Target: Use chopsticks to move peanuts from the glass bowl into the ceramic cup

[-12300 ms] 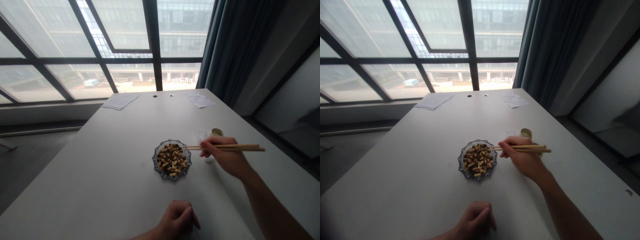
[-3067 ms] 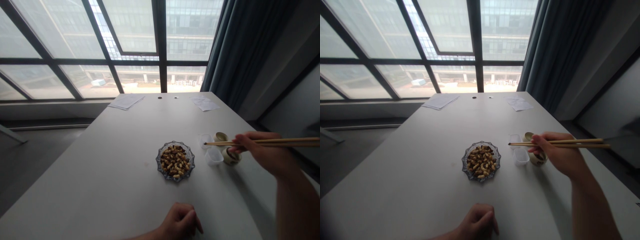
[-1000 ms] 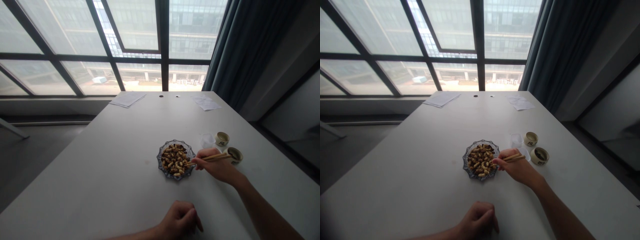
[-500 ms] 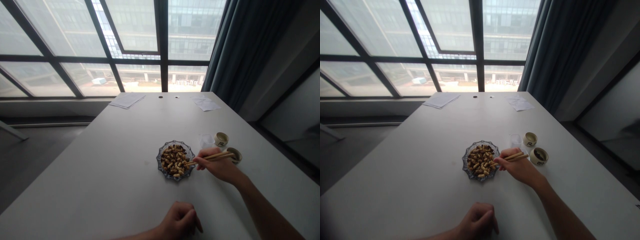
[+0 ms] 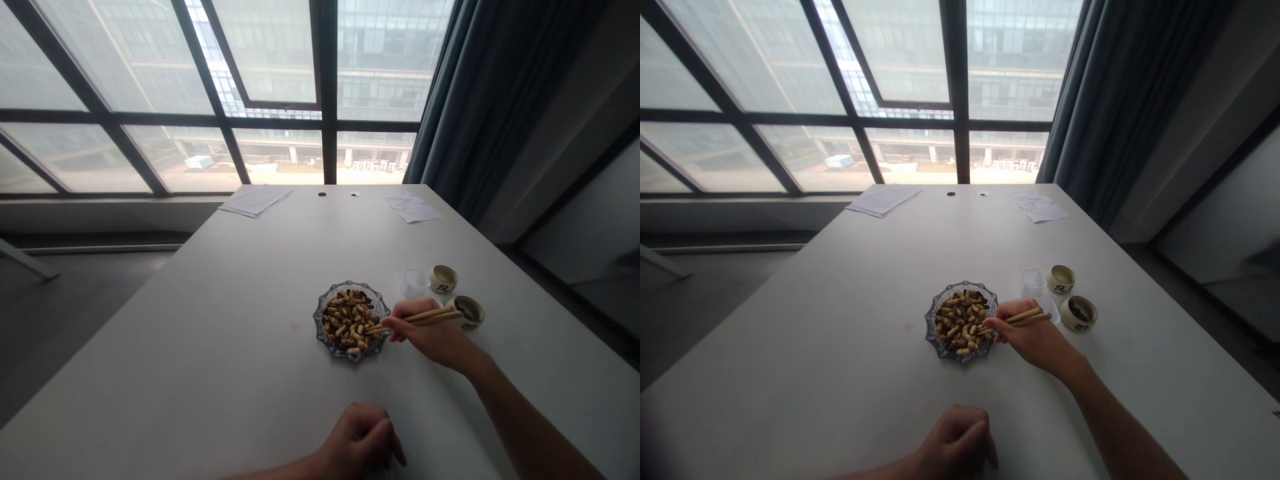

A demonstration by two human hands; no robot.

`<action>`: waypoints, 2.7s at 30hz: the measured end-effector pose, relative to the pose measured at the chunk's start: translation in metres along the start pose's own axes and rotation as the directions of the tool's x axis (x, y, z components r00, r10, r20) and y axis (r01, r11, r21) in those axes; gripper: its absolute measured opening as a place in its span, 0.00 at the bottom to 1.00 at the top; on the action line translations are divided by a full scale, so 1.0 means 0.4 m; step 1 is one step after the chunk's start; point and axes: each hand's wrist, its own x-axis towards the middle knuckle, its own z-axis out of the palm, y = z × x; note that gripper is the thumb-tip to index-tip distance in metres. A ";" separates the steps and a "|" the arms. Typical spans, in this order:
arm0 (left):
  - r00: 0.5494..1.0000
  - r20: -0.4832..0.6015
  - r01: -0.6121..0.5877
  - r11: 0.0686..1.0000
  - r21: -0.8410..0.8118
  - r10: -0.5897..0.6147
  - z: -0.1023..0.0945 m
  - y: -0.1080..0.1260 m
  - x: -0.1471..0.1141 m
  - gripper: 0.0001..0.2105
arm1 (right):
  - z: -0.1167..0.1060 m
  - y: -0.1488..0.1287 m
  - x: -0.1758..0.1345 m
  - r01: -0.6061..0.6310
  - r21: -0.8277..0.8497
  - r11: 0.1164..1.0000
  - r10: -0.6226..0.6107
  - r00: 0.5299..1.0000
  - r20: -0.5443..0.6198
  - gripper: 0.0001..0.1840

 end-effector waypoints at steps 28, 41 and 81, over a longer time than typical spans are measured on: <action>1.000 -0.008 -0.007 1.000 0.003 0.007 0.002 0.003 0.000 0.44 | 0.000 -0.004 -0.001 -0.033 0.016 0.999 0.033 0.999 -0.016 0.19; 0.998 -0.005 0.057 0.998 0.003 -0.057 0.002 0.009 -0.002 0.44 | -0.043 -0.021 -0.021 -0.064 -0.003 0.998 0.063 0.993 -0.101 0.21; 1.000 -0.004 0.029 0.999 0.023 -0.029 0.001 0.015 -0.001 0.45 | -0.084 -0.029 -0.038 0.057 0.085 0.995 -0.027 0.947 -0.319 0.18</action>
